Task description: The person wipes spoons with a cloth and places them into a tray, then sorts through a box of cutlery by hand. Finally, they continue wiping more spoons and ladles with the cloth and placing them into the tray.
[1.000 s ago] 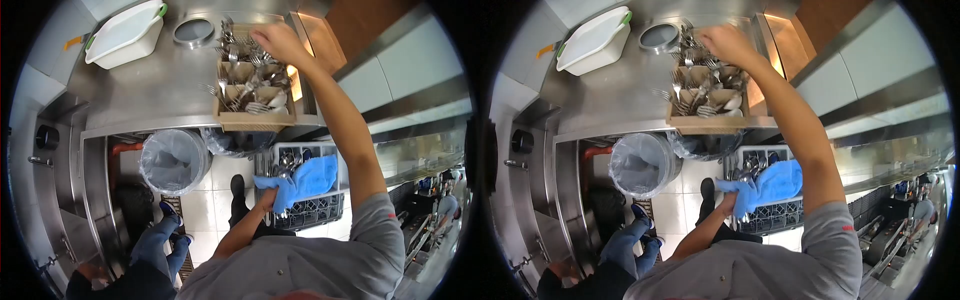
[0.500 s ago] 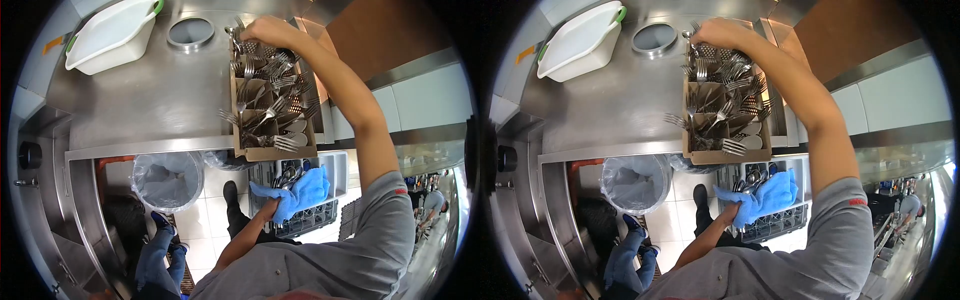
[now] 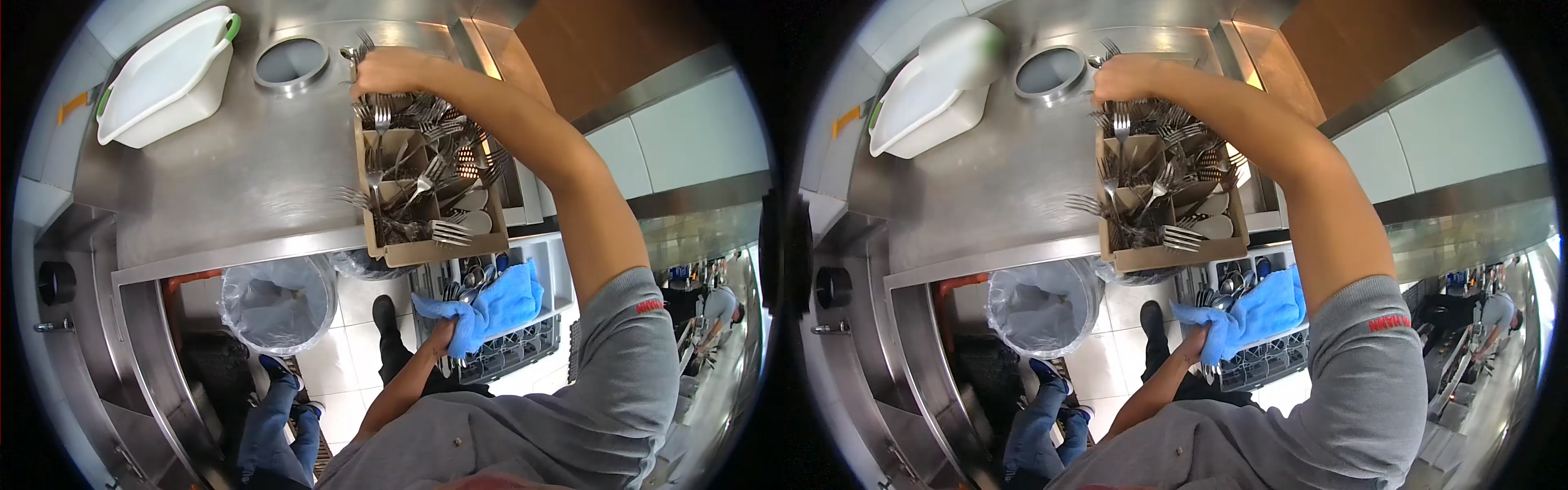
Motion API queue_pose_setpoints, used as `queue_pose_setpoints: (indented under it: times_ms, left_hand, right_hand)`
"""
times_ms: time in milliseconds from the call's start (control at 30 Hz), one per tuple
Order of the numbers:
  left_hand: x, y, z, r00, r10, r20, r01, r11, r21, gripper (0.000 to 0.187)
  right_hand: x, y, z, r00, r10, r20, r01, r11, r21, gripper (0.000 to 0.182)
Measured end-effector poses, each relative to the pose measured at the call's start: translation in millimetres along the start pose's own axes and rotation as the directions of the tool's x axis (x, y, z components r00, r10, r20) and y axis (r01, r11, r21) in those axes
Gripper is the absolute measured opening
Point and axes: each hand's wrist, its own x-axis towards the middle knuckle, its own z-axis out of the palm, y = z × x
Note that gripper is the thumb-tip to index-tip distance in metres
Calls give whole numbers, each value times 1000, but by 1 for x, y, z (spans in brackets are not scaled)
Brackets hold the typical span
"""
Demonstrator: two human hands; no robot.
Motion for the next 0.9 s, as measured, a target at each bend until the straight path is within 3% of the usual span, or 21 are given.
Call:
queue_pose_setpoints:
  times_ms: [67, 133, 167, 233, 267, 300, 333, 367, 400, 433, 467, 500, 533, 567, 600, 633, 700, 767, 800, 833, 900]
  left_hand:
    - [-2, 1, -1, 999, -15, -45, 15, 1000, -2, 32]
    - [-5, 0, 2, 996, -31, -84, 31, 1000, -6, 32]
    - [-5, 0, 3, 998, -23, -50, 23, 1000, -14, 34]
    - [-2, 6, 11, 1000, -20, -1, 20, 1000, -7, 36]
    - [-3, 10, 18, 999, 2, -33, 1, 998, 69, 36]
    - [-7, 8, 22, 997, 23, -68, -13, 990, 140, 37]
    - [1, -6, 7, 997, -24, -79, 33, 993, 114, 37]
    - [-2, -8, 8, 996, -35, -84, 44, 992, 119, 37]
    - [-4, -6, 14, 987, -27, -159, 58, 979, 196, 38]
    - [-5, -6, 19, 972, -19, -233, 83, 960, 266, 38]
    - [-4, -10, 18, 970, 22, -243, 55, 950, 306, 38]
    - [0, -18, 9, 966, 52, -255, 39, 939, 341, 38]
    - [12, -36, -20, 973, 109, -204, -18, 915, 404, 37]
    - [5, -36, -24, 986, -4, -164, 78, 890, 450, 38]
    - [69, -111, -135, 987, -141, -70, 148, 984, 99, 38]
    - [29, -56, -51, 996, -25, -81, 40, 979, 198, 38]
    - [16, -38, 3, 999, 22, -34, -17, 989, 150, 38]
    - [11, -34, 37, 999, 53, 12, -54, 991, 121, 38]
    - [9, -34, 51, 997, 66, 26, -69, 991, 117, 38]
    - [6, -34, 63, 997, 74, 38, -78, 990, 117, 38]
    - [3, -39, 82, 995, 87, 57, -93, 989, 113, 38]
  right_hand:
    - [-8, 1, -6, 999, 43, 13, -43, 999, 21, 21]
    - [-31, 11, -18, 971, 141, -191, -126, 988, 86, 19]
    - [-43, 22, -20, 970, 150, -191, -136, 987, 82, 19]
    - [-74, 44, -27, 871, 279, -405, -236, 959, 155, 13]
    - [-94, 35, -60, 868, 291, -402, -251, 956, 150, 13]
    - [-115, 12, -114, 684, 697, -217, -508, 668, 544, 17]
    - [-135, -5, -142, 408, 905, 123, -613, 172, 771, 23]
    - [-169, 33, -106, 619, 709, -338, -405, 657, 636, 23]
    - [-198, 27, -123, 570, 711, -412, -498, 698, 515, 18]
    - [-231, 19, -140, 659, 476, -583, -494, 858, 142, 23]
    - [-264, 9, -158, 635, 605, -480, -570, 787, 237, 31]
    - [-296, 1, -163, 684, 515, -517, -551, 829, 96, 27]
    - [-317, -34, -184, 570, 755, -324, -657, 656, 373, 22]
    - [-340, -62, -192, 560, 766, -316, -679, 643, 355, 19]
    - [-366, -82, -190, 677, 693, -250, -624, 720, 304, 19]
    - [-391, -97, -191, 774, 598, -210, -550, 798, 244, 18]
    - [-410, -144, -185, 858, 511, 50, -500, 810, 305, 16]
    - [-418, -207, -156, 842, 535, 68, -514, 758, 401, 11]
    - [-423, -213, -117, 927, 282, 247, -374, 753, 541, 16]
    - [-421, -241, -98, 918, 323, 230, -395, 712, 581, 8]
    - [-412, -277, -29, 969, 245, 16, -176, 649, 740, 17]
